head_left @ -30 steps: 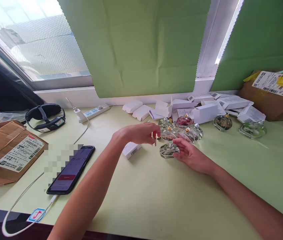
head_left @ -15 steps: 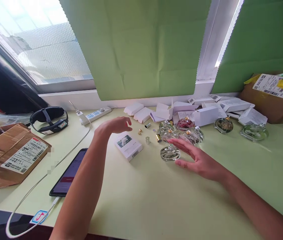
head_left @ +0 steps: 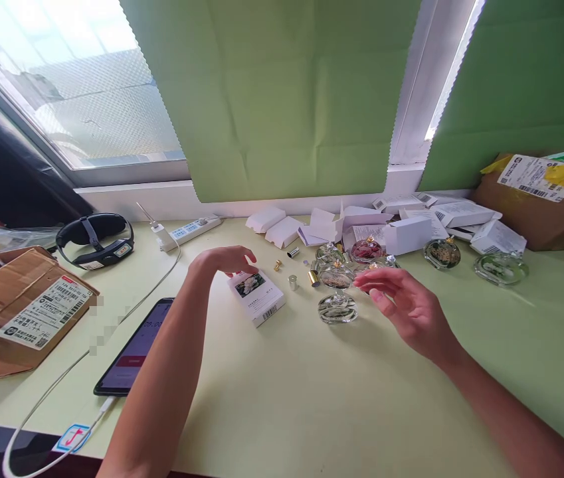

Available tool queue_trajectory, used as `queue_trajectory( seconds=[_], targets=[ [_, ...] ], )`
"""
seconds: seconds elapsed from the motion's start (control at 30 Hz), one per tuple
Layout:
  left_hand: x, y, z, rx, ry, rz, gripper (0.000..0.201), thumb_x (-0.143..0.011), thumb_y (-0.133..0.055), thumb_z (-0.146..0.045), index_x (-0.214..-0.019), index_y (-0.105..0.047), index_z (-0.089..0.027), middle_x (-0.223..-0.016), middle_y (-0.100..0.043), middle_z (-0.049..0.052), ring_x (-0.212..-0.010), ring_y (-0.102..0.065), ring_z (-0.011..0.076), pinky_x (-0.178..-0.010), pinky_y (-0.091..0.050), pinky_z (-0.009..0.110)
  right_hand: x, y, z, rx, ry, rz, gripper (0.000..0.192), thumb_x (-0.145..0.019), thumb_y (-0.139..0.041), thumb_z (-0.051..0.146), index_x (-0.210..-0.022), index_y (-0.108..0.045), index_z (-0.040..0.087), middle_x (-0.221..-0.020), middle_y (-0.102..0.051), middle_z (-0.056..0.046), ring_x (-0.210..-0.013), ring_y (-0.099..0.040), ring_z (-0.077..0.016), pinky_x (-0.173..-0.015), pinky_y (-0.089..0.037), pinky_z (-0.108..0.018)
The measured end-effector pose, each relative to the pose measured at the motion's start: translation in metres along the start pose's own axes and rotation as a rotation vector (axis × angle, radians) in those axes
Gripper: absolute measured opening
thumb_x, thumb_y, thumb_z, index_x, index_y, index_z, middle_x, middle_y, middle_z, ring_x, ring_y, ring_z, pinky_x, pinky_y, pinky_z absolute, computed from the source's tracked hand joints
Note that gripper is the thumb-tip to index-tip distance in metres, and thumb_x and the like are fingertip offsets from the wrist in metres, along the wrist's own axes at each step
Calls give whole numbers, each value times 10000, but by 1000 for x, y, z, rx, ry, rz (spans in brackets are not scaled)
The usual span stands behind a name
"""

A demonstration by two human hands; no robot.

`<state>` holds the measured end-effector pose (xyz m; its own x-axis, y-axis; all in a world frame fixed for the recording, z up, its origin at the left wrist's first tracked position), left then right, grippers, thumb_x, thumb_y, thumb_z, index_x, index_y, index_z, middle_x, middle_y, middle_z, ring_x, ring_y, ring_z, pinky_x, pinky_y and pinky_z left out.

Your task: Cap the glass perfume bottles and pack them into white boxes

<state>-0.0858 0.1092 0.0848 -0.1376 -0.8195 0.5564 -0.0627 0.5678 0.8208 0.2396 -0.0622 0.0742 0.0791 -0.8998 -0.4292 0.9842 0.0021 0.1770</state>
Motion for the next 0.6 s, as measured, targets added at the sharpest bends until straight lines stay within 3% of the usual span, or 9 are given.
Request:
queue_trajectory(
  seconds=[0.2, 0.37, 0.5, 0.6],
  targets=[
    [-1, 7, -1, -41, -41, -100, 645, -762, -622, -573, -1327, -575, -265, -1403, -594, 92, -1195, -606, 303, -930, -490, 355, -2, 27, 6, -27, 193, -319, 43, -920, -616, 253, -946, -646, 270, -925, -623, -30, -754, -610, -182, -711, -528, -362],
    [17, 20, -24, 37, -208, -234, 522, -790, -564, -377, -1305, -563, -291, -1361, -603, 47, -1134, -616, 247, -847, -504, 303, -14, 76, -21, 130, 93, -626, 125, -844, -660, 276, -958, -617, 247, -961, -645, -31, -764, -609, -173, -659, -497, -320],
    [48, 31, -50, 39, -343, -365, 388, -806, -520, -334, -1185, -592, -291, -1217, -635, 39, -1012, -625, 228, -775, -496, 309, -20, 111, -45, 243, 43, -712, 202, -789, -655, 260, -986, -618, 236, -1021, -660, -33, -779, -616, -166, -640, -491, -305],
    [70, 35, -62, -15, -428, -399, 303, -830, -509, -339, -1118, -586, -280, -1169, -617, 32, -979, -599, 218, -780, -486, 320, -21, 127, -56, 335, 2, -733, 211, -769, -630, 258, -977, -611, 228, -1022, -669, -44, -771, -622, -171, -627, -493, -308]
  ],
)
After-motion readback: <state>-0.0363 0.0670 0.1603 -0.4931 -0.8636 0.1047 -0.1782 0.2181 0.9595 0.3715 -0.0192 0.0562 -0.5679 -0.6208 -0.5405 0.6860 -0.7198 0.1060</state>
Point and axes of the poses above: each hand's wrist, its own x-axis away from the middle knuckle, its own y-axis out of the back of the hand, z = x × y, the point moved 5 cm from there along -x, towards the middle knuckle
